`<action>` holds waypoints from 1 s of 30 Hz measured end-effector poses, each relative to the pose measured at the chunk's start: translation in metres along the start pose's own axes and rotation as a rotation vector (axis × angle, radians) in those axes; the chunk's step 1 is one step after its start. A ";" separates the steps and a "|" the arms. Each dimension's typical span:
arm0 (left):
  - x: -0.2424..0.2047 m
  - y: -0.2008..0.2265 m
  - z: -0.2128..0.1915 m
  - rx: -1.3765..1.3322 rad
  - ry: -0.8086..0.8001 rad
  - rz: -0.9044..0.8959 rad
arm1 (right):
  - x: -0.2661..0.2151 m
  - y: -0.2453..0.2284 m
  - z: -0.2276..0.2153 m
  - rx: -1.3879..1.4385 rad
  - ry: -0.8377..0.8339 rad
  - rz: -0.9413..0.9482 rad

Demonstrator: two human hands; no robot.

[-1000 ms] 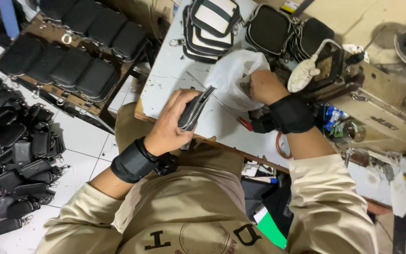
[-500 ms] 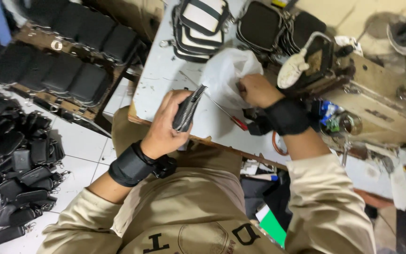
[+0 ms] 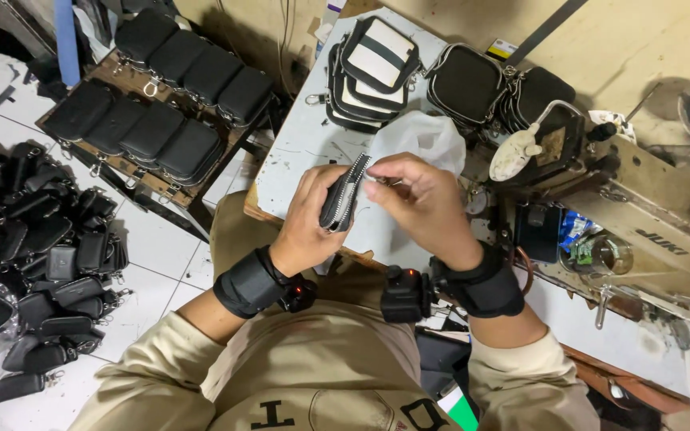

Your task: The person attaches metal zipper pulls to small zippered pouches at a workbench. They pick up a pouch, thread the zipper pull onto the zipper slider by hand, press the hardware closed, test the zipper, and set the finished pouch aside, repeating the process on several pouches.

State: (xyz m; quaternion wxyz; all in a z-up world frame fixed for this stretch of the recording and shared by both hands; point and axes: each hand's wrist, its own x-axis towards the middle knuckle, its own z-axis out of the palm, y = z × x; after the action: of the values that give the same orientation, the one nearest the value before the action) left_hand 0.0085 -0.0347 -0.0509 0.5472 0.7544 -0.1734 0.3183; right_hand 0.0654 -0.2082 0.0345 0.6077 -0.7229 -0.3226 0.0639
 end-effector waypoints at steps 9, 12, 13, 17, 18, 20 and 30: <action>-0.001 0.002 -0.004 0.050 -0.041 0.017 | 0.007 0.007 0.014 -0.111 0.088 0.085; 0.012 0.019 -0.020 -0.160 -0.136 -0.110 | 0.009 0.008 0.012 -0.059 0.063 0.023; 0.017 0.022 -0.024 -0.175 -0.143 -0.183 | 0.009 0.006 0.013 -0.058 0.031 0.022; 0.030 0.028 -0.034 -0.123 -0.082 -0.274 | 0.009 0.011 0.016 -0.052 -0.045 0.000; 0.031 0.029 -0.033 -0.120 -0.081 -0.274 | 0.009 0.012 0.016 -0.050 -0.047 -0.002; 0.033 0.032 -0.031 -0.082 0.047 -0.298 | 0.009 0.012 0.016 0.000 -0.006 -0.025; 0.032 0.030 -0.030 -0.118 0.081 -0.358 | 0.006 0.005 0.009 0.009 0.093 -0.068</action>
State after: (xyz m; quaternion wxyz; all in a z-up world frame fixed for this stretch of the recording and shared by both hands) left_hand 0.0046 -0.0144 -0.0019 0.6448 0.7265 -0.0327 0.2351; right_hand 0.0677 -0.1980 0.0299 0.6271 -0.7109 -0.3182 0.0108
